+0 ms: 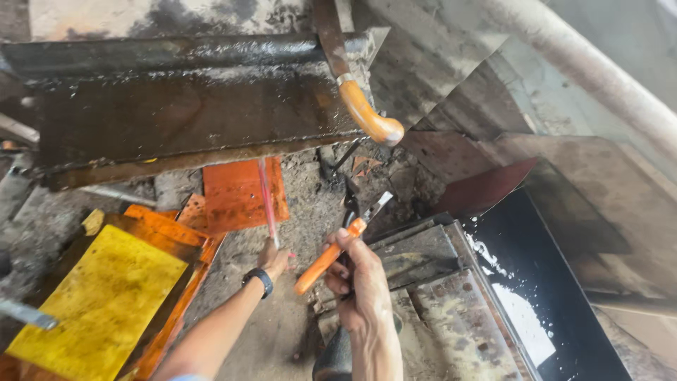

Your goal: The person uses pliers and a scraper to dip yellow and orange plastic pieces into a black liquid bath, then removes them and places them on a nearby surface. The person repeats this process with different plastic items, including cylindrical pieces.

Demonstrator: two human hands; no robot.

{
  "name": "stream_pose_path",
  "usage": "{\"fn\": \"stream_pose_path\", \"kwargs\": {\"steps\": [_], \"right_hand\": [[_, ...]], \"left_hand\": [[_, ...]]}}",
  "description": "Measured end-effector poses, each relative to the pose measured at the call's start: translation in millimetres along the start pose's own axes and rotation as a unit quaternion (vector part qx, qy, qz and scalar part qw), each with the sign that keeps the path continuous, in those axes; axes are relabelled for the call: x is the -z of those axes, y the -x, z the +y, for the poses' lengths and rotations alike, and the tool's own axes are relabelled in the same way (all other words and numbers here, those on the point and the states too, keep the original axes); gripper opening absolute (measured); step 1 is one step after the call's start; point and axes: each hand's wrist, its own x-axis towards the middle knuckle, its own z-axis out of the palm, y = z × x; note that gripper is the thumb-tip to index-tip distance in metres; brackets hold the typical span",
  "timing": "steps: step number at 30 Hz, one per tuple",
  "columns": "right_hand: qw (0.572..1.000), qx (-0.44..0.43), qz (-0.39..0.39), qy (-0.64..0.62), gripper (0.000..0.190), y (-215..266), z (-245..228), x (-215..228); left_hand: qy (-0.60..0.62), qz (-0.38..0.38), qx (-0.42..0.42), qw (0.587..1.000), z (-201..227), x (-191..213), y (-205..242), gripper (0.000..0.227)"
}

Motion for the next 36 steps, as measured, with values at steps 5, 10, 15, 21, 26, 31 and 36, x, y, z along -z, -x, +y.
{"fn": "stream_pose_path", "kwargs": {"steps": [5, 10, 15, 21, 26, 31, 36], "right_hand": [[0.999, 0.006, 0.0, -0.039, 0.022, 0, 7, 3], [0.999, -0.004, 0.006, -0.051, 0.023, -2, 14, 0], [0.999, 0.011, 0.015, -0.036, 0.019, -4, 13, 0], [0.999, 0.011, 0.025, -0.031, 0.02, 3, 14, -4], [0.999, 0.018, 0.01, -0.048, 0.023, -5, 3, -6], [0.999, 0.034, -0.005, -0.027, 0.021, -8, -1, -9], [1.0, 0.013, -0.005, -0.01, 0.023, -10, 11, 0]], "left_hand": [[0.064, -0.092, 0.033, 0.993, 93, 55, 23, 0.019], [-0.018, -0.009, 0.001, 1.0, 122, 43, 53, 0.018], [-0.122, 0.118, -0.038, 0.985, 112, -3, 68, 0.032], [-0.226, 0.153, -0.065, 0.96, 64, -5, 44, 0.037], [-0.233, 0.161, -0.021, 0.959, -4, -38, 2, 0.045], [-0.281, 0.169, -0.006, 0.945, -37, -45, -32, 0.057], [-0.272, 0.153, -0.047, 0.949, -20, -31, -21, 0.059]]}}
